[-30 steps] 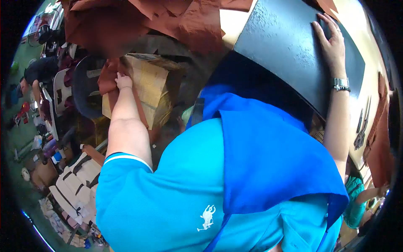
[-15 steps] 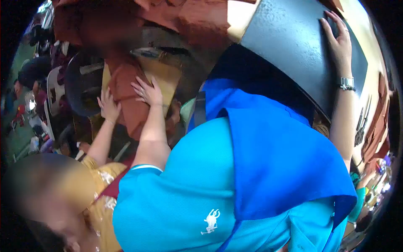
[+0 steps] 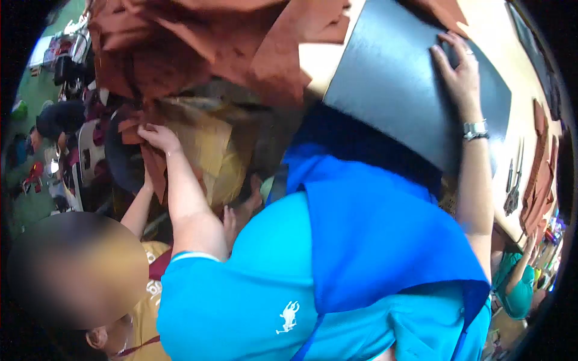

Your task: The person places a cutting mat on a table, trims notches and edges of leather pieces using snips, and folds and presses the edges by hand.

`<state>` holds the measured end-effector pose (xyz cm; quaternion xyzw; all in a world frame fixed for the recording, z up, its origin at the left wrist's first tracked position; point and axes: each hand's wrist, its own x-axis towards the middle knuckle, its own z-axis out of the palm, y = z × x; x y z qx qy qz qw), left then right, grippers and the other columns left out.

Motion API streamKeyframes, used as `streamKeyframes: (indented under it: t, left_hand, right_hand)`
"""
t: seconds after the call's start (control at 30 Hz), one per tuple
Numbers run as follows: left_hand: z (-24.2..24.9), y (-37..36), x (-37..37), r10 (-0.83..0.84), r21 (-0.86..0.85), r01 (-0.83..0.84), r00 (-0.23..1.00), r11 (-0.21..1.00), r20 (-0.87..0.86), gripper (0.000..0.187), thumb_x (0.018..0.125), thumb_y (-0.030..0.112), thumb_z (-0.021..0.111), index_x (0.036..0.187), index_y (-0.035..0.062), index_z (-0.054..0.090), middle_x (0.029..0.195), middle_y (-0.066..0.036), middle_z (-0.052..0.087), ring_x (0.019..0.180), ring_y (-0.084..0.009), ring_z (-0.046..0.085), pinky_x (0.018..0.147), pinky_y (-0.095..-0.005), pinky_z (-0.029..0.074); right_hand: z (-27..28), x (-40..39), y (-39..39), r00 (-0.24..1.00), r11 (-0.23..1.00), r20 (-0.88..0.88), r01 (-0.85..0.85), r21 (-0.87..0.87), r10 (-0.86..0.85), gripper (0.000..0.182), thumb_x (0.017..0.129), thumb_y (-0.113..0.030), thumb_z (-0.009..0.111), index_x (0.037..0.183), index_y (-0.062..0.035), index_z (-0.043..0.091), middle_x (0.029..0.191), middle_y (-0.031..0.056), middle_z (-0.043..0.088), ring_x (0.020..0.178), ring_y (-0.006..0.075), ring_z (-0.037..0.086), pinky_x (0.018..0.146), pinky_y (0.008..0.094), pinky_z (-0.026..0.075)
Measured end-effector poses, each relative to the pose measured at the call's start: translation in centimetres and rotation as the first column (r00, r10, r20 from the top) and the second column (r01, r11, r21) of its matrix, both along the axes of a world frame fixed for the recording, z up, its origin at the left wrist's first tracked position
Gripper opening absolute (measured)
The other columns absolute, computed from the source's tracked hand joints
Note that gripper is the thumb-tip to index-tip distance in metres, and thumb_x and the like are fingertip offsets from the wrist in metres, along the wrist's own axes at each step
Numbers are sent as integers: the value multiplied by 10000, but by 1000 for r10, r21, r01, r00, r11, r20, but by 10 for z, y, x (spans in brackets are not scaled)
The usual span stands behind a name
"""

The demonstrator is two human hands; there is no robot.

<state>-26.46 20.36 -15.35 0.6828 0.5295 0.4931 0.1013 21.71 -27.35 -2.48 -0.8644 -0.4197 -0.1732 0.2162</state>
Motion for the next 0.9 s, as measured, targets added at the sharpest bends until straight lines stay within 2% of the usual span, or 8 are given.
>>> streamKeyframes:
  t: [0.07,0.13,0.27,0.37,0.5,0.63,0.77,0.9]
  left_hand:
    - [-51,21,-15,-485,-333,412,857,848,-174,415,942,152,616,1269,-36,443,1234,-221,558,1092,-333,568,991,-408,421]
    - [-37,-10,6,-507,-553,269,794,789,-337,440,919,173,658,1243,-72,489,1303,-176,536,1186,-261,518,1037,-368,403]
    - [-1,-17,35,-157,-155,223,923,962,351,365,1021,207,509,1246,-79,477,1262,-188,521,1186,-268,493,1041,-379,391]
    - [87,-45,77,-139,328,49,956,944,259,343,1049,187,431,1270,-75,431,1285,-201,478,1203,-279,469,1046,-403,384]
    - [219,-106,171,-542,586,506,830,632,-132,254,1010,101,486,1222,-40,471,1284,-178,508,1164,-278,512,1033,-408,399]
    - [244,-188,304,-940,195,939,311,282,-139,272,915,116,639,1163,12,593,1175,-133,602,1145,-246,554,1031,-376,411]
    - [191,-243,407,-767,-145,935,169,323,-618,572,852,280,716,1365,138,507,1546,-195,284,1455,-404,195,1125,-606,228]
    - [185,-299,444,-848,-239,958,7,157,-529,160,850,195,685,941,71,641,988,-137,668,1038,-293,616,939,-484,445]
  right_hand:
    - [0,-3,-2,1000,1000,14,13,-1,-13,400,880,-412,678,1149,-115,666,1266,146,627,1210,303,568,1012,456,416]
    - [-2,-8,-4,991,996,-104,84,-31,-87,409,882,-439,664,1186,-166,644,1356,92,563,1293,288,494,1055,627,320]
    - [30,-29,-10,959,998,-278,45,-37,-54,487,883,-406,672,1289,-152,587,1428,119,493,1348,309,437,1129,583,269]
    - [44,-30,-43,893,996,-443,-46,72,74,478,875,-305,701,1286,-94,582,1352,161,544,1297,317,480,1097,433,367]
    - [41,-43,-74,908,991,-405,-68,114,109,376,871,-220,707,1198,-54,621,1288,151,584,1244,313,516,1068,414,410]
    - [31,-44,-78,925,982,-365,-41,182,106,310,869,-193,705,1138,-52,646,1249,139,608,1207,305,541,1036,411,438]
    - [27,-39,-85,878,944,-463,42,326,121,342,865,-215,715,1159,-59,637,1228,146,617,1163,312,567,1002,402,463]
    - [36,-38,-90,972,903,-235,80,421,24,436,888,-322,693,1243,-85,604,1278,146,591,1222,325,527,1040,453,417]
